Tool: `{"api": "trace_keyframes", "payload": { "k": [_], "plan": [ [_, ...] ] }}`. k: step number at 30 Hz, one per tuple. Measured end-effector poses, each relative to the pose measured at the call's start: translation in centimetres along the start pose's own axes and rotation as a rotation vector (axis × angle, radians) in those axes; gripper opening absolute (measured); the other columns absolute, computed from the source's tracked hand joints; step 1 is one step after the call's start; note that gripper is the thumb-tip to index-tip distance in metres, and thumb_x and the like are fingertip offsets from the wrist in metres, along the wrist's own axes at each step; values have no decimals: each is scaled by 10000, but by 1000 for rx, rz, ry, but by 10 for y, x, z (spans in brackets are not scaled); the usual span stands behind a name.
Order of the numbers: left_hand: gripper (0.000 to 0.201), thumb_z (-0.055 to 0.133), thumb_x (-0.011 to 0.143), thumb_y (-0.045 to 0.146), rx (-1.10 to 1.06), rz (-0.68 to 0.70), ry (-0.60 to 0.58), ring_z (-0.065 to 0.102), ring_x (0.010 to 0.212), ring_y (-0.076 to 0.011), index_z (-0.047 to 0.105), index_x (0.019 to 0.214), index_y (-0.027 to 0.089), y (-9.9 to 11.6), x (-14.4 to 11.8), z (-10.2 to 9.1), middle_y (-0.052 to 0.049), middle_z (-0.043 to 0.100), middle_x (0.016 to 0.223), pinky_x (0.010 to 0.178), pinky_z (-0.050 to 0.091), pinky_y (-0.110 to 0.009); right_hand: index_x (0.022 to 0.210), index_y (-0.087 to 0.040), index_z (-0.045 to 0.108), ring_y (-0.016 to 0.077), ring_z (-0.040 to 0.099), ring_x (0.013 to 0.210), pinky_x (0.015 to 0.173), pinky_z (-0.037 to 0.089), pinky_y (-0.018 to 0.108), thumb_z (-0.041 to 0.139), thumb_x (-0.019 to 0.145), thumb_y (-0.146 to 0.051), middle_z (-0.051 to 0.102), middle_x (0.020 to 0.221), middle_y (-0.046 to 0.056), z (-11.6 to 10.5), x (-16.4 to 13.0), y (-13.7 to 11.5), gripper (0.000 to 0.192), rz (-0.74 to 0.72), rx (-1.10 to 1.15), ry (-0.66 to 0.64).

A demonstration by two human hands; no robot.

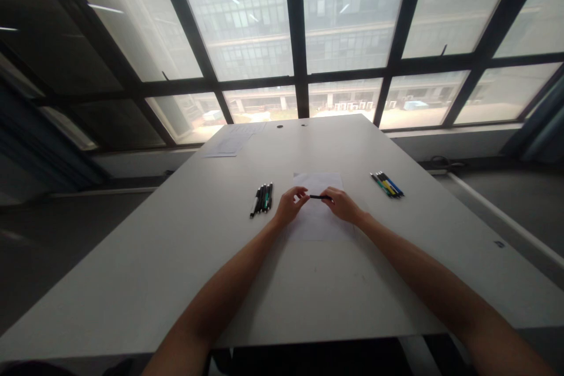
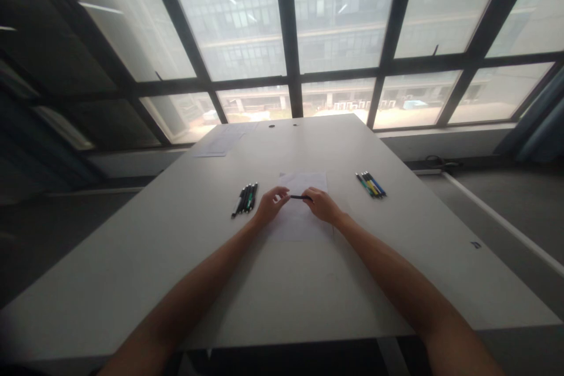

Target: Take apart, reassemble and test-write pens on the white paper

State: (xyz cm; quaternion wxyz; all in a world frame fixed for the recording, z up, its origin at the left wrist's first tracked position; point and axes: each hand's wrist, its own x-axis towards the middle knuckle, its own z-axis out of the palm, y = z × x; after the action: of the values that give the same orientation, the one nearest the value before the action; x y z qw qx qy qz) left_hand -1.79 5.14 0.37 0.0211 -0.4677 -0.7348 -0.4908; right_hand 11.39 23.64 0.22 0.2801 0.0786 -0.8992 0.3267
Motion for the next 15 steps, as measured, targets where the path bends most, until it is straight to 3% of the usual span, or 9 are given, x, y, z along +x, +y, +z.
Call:
{"api": "trace_keyframes", "payload": {
  "k": [4,8,11,15],
  "plan": [
    [233,620,861,400,46,-44,-18,621,706,-148,698,834,183,-4,0,1,-15,711,776,658,453,-274,918,-198,658,175,583,808,747,454,292,565,888,-132,646,872,48,-1,0,0,118,-8,-4,-12],
    [165,678,818,341,36,22,-6,642,772,-157,691,900,199,0,-1,0,-20,722,855,696,463,-280,917,-203,655,175,586,810,745,455,290,559,890,-120,646,876,47,-2,0,-1,129,-5,-4,-18],
    [227,672,822,357,11,9,5,637,775,-150,678,985,199,1,0,0,-21,720,876,677,462,-264,914,-203,653,174,584,804,742,453,288,562,888,-119,644,870,46,-1,0,-2,127,-4,-6,-14],
    [299,563,895,424,38,-57,-45,607,671,-138,704,813,174,-5,1,2,-16,705,743,627,445,-257,918,-200,652,176,582,806,748,450,292,565,883,-119,643,873,46,-1,0,-2,124,-2,-11,-13]
  ]
}}
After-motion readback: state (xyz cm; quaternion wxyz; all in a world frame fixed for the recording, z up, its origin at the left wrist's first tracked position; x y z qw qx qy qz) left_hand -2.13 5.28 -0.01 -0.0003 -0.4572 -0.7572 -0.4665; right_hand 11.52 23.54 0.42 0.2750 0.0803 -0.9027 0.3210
